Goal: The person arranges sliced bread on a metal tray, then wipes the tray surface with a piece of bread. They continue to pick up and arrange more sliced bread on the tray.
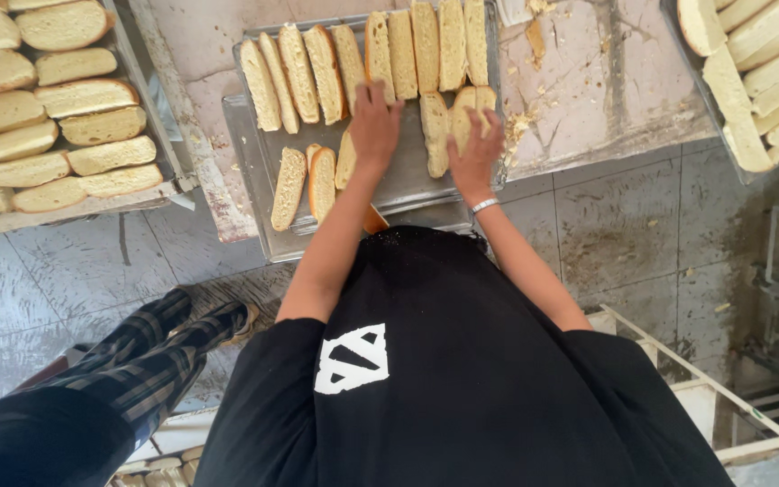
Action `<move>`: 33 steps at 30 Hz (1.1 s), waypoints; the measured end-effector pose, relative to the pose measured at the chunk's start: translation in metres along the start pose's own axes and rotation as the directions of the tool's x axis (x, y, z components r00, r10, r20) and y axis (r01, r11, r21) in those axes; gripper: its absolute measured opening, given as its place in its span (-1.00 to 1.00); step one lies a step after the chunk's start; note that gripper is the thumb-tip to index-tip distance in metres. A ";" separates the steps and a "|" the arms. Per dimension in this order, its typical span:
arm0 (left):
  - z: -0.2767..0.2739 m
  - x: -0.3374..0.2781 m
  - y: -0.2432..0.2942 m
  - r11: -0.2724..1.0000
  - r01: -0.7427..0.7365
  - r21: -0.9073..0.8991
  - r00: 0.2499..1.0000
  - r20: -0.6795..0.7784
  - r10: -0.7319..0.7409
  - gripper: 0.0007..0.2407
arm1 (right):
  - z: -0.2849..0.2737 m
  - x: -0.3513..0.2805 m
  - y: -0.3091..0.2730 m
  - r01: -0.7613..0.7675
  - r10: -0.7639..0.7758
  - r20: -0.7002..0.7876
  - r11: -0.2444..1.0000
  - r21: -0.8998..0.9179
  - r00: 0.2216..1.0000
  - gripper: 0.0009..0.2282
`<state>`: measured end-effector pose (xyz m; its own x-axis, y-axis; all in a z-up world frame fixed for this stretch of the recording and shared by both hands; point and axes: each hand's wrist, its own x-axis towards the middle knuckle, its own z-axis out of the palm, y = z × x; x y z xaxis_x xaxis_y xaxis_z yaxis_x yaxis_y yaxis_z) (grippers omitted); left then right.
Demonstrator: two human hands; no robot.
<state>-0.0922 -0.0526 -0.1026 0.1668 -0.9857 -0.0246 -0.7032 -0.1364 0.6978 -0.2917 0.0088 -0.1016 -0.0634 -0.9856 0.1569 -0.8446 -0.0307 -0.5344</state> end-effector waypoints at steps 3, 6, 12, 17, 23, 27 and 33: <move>-0.001 0.024 -0.005 1.000 -0.008 -0.009 0.999 0.039 0.008 -0.41 | 0.005 -0.005 -0.023 0.103 -0.100 0.069 0.994 -0.030 0.993 -0.54; 0.006 0.030 -0.014 0.998 -0.045 -0.045 0.999 -0.022 0.044 -0.41 | 0.009 -0.008 -0.036 0.063 -0.065 0.117 0.998 0.025 0.991 -0.63; 0.012 0.019 -0.037 0.746 0.291 -0.599 0.949 0.085 -0.302 -0.68 | 0.011 -0.021 -0.028 -0.043 0.032 0.162 0.997 0.068 0.986 -0.70; -0.004 0.012 -0.022 0.773 0.174 -0.610 0.972 -0.020 -0.235 -0.77 | 0.007 -0.024 -0.020 -0.080 0.071 0.173 0.996 0.049 0.982 -0.67; -0.002 0.010 -0.006 0.988 -0.127 -0.086 0.985 -0.129 0.116 -0.81 | 0.002 -0.019 -0.021 0.094 -0.072 0.234 0.992 -0.083 0.969 -0.53; 0.006 0.008 -0.001 0.984 -0.176 0.011 0.982 -0.063 0.176 -0.80 | 0.012 0.010 -0.026 0.171 -0.151 0.264 0.984 -0.053 0.952 -0.51; -0.019 0.004 -0.003 0.933 -0.223 0.282 0.974 0.028 0.225 -0.76 | 0.054 0.098 -0.041 0.328 -0.298 0.291 0.943 -0.058 0.909 -0.48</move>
<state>-0.0764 -0.0540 -0.0908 -0.0148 -0.9935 0.1127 -0.8881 0.0649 0.4551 -0.2341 -0.0960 -0.1091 0.3484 -0.9354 0.0605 -0.8483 -0.3422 -0.4041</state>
